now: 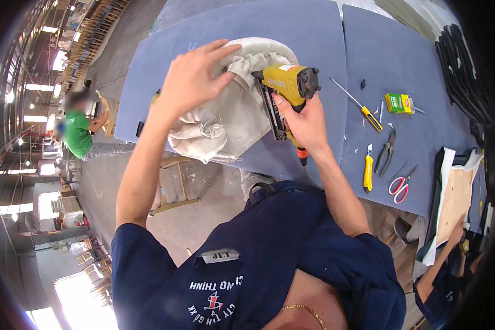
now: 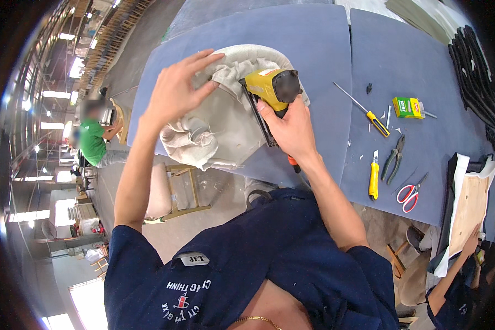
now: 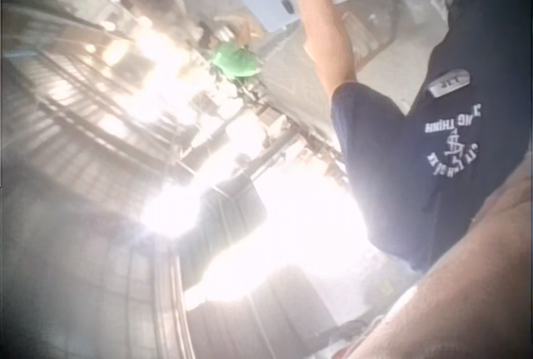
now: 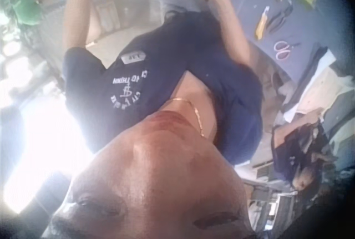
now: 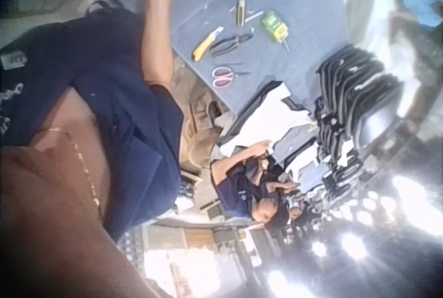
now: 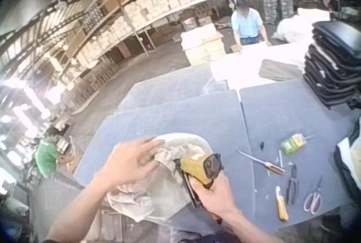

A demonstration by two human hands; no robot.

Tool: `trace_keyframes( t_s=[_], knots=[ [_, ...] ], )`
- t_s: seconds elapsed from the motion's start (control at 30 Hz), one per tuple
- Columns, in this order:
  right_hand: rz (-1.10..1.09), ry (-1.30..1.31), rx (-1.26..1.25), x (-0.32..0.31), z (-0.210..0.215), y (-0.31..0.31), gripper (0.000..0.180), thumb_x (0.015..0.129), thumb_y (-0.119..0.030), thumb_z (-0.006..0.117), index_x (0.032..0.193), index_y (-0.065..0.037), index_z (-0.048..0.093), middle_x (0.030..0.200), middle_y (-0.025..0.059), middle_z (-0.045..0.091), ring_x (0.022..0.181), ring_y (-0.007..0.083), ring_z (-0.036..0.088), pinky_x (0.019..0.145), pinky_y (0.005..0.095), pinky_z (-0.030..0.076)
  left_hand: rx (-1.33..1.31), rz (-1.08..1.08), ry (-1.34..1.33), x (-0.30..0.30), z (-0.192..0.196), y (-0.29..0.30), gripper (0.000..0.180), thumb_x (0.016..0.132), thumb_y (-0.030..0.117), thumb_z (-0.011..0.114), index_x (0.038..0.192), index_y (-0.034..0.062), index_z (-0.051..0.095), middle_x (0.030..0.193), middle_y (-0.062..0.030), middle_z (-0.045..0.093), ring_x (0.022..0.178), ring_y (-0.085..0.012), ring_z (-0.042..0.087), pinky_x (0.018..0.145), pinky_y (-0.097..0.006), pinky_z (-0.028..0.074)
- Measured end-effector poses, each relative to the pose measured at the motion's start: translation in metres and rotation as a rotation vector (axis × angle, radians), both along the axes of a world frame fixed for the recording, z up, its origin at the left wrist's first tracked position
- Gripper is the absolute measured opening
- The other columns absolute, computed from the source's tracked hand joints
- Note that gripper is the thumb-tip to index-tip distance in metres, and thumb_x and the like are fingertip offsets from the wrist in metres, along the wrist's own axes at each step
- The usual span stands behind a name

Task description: The person staples a white fabric cover onto a curved chair seat using a yellow pneumatic staple gun. They repeatedly pull the fabric taut, staple along the edges, and rotate the seat to work around the perimeter. The finished seat is then placed onto a chair frame.

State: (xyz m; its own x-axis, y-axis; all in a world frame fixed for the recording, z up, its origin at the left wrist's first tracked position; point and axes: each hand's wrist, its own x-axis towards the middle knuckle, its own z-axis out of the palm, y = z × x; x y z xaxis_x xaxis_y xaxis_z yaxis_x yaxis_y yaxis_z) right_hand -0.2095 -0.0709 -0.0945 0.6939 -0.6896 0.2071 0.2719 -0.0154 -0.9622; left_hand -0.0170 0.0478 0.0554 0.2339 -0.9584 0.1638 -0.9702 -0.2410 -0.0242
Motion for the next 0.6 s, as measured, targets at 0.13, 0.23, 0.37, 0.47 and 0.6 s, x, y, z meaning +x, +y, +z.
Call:
trace_keyframes(
  t_s=[0.13, 0.23, 0.37, 0.47, 0.6],
  knots=[
    [0.252, 0.331, -0.240, -0.017, -0.003, -0.024, 0.053, 0.090, -0.025, 0.079, 0.130, 0.003, 0.059, 0.106, 0.0213, 0.075, 0.105, 0.0366, 0.073, 0.094, 0.0432, 0.054, 0.124, 0.238, 0.446, 0.036, 0.013, -0.015, 0.075, 0.094, 0.059, 0.069, 0.147, 0.0071, 0.059, 0.141, -0.0179, 0.065, 0.129, -0.0323, 0.063, 0.110, -0.041, 0.047],
    [0.536, 0.603, -0.524, -0.028, -0.048, -0.030, 0.064, 0.086, -0.028, 0.080, 0.136, 0.001, 0.054, 0.121, 0.0267, 0.068, 0.110, 0.0434, 0.069, 0.097, 0.0467, 0.054, 0.137, 0.250, 0.578, 0.057, -0.009, -0.017, 0.086, 0.088, 0.072, 0.066, 0.143, 0.0060, 0.062, 0.134, -0.0200, 0.069, 0.124, -0.0375, 0.066, 0.105, -0.045, 0.052],
    [0.701, 0.777, -0.601, -0.051, -0.129, 0.004, 0.071, 0.085, -0.025, 0.079, 0.146, -0.006, 0.049, 0.149, 0.0242, 0.046, 0.125, 0.0468, 0.059, 0.107, 0.0482, 0.050, 0.342, 0.166, 0.832, 0.024, 0.008, -0.034, 0.084, 0.094, 0.063, 0.068, 0.152, 0.0050, 0.053, 0.144, -0.0156, 0.062, 0.134, -0.0278, 0.056, 0.114, -0.039, 0.043],
    [0.710, 0.758, -0.515, -0.046, -0.165, 0.030, 0.071, 0.085, -0.027, 0.079, 0.148, -0.010, 0.049, 0.151, 0.0239, 0.046, 0.119, 0.0466, 0.063, 0.103, 0.0504, 0.052, 0.240, 0.212, 1.195, 0.023, -0.013, -0.032, 0.075, 0.099, 0.053, 0.067, 0.153, 0.0036, 0.052, 0.147, -0.0146, 0.059, 0.135, -0.0244, 0.055, 0.114, -0.035, 0.043],
    [0.872, 0.652, -0.698, -0.030, -0.179, 0.044, 0.061, 0.093, -0.032, 0.073, 0.146, -0.009, 0.054, 0.143, 0.0221, 0.057, 0.120, 0.0400, 0.065, 0.102, 0.0458, 0.053, 0.197, 0.213, 1.354, 0.017, -0.018, -0.027, 0.064, 0.103, 0.043, 0.064, 0.153, 0.0043, 0.052, 0.146, -0.0139, 0.060, 0.132, -0.0230, 0.057, 0.112, -0.034, 0.045]
  ],
)
